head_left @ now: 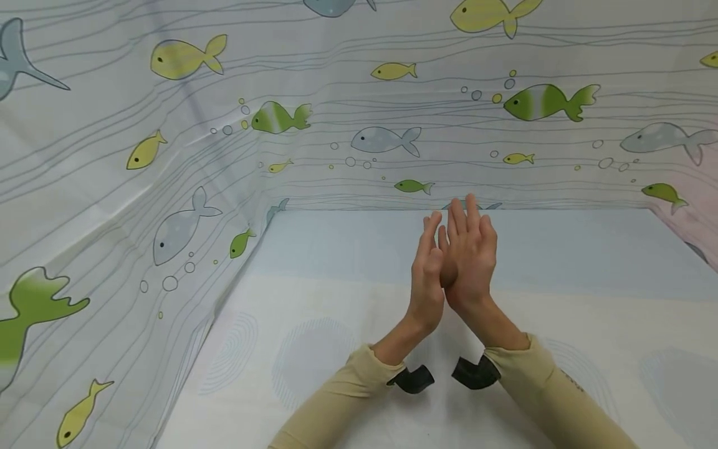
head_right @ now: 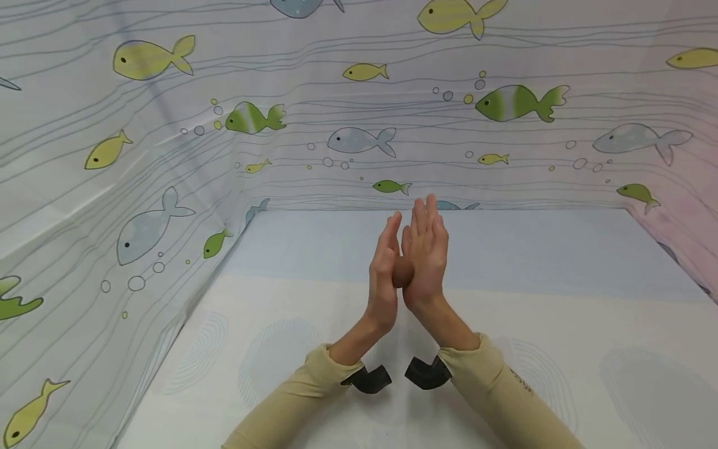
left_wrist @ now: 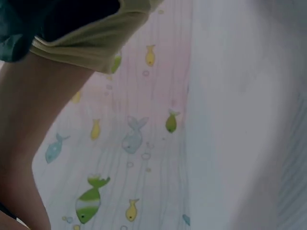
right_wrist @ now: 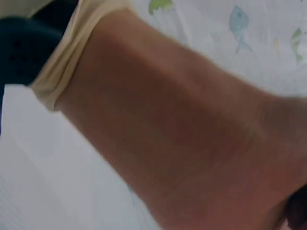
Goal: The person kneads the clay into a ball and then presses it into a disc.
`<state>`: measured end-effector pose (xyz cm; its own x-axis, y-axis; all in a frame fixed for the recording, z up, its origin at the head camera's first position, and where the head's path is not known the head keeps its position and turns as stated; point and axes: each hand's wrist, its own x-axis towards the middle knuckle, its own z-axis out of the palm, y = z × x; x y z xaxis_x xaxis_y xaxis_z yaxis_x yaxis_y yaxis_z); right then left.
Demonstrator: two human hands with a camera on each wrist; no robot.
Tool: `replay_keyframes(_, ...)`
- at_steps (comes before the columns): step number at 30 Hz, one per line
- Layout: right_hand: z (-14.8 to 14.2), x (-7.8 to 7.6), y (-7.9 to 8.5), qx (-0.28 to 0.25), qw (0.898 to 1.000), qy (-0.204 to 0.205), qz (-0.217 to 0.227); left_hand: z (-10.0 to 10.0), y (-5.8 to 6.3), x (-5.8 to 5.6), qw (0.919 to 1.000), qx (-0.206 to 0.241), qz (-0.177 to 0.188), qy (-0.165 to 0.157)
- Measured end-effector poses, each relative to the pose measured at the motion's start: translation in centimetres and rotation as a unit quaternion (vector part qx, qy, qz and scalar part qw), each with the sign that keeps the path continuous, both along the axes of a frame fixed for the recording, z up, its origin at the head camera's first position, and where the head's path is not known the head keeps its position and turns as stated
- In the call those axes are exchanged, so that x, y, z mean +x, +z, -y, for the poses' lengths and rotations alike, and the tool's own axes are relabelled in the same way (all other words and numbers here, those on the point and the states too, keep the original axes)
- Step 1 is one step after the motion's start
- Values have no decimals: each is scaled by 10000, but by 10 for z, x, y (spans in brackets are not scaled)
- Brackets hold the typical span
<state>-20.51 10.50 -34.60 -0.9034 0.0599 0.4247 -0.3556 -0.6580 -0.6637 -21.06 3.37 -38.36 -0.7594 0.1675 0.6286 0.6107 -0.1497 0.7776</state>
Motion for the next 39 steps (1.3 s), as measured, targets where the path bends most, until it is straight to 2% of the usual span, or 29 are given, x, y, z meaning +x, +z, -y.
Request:
replay_keyframes(3,-3,-4,-2,-95,9999,29,-45,-1,2,4,10000,5,-84,23)
replay_keyframes(11,-5,-12,-12,-128,9996,255,10,1,12,11,9987,-147,-323,359)
replay_keyframes(18,4,-8,-23,469,9974,532,-98,5,22,3,9948,-288,-745,630)
replay_keyframes(21,10,-3,-25,878,9949,443,-230,7,21,-5,9950,-252,-652,716)
replay_keyframes(25,16,2,-26,1202,9922,280,-173,10,18,-13,9961,-19,-431,770)
replay_keyframes(31,17,9,-30,1204,9917,416,155,16,17,-21,9939,226,-236,1052)
replay_keyframes(36,19,13,-34,1165,9915,561,116,23,17,-31,9903,417,-85,1319)
replay_keyframes(39,21,18,-35,1087,9919,626,183,28,20,-38,9895,481,87,1359)
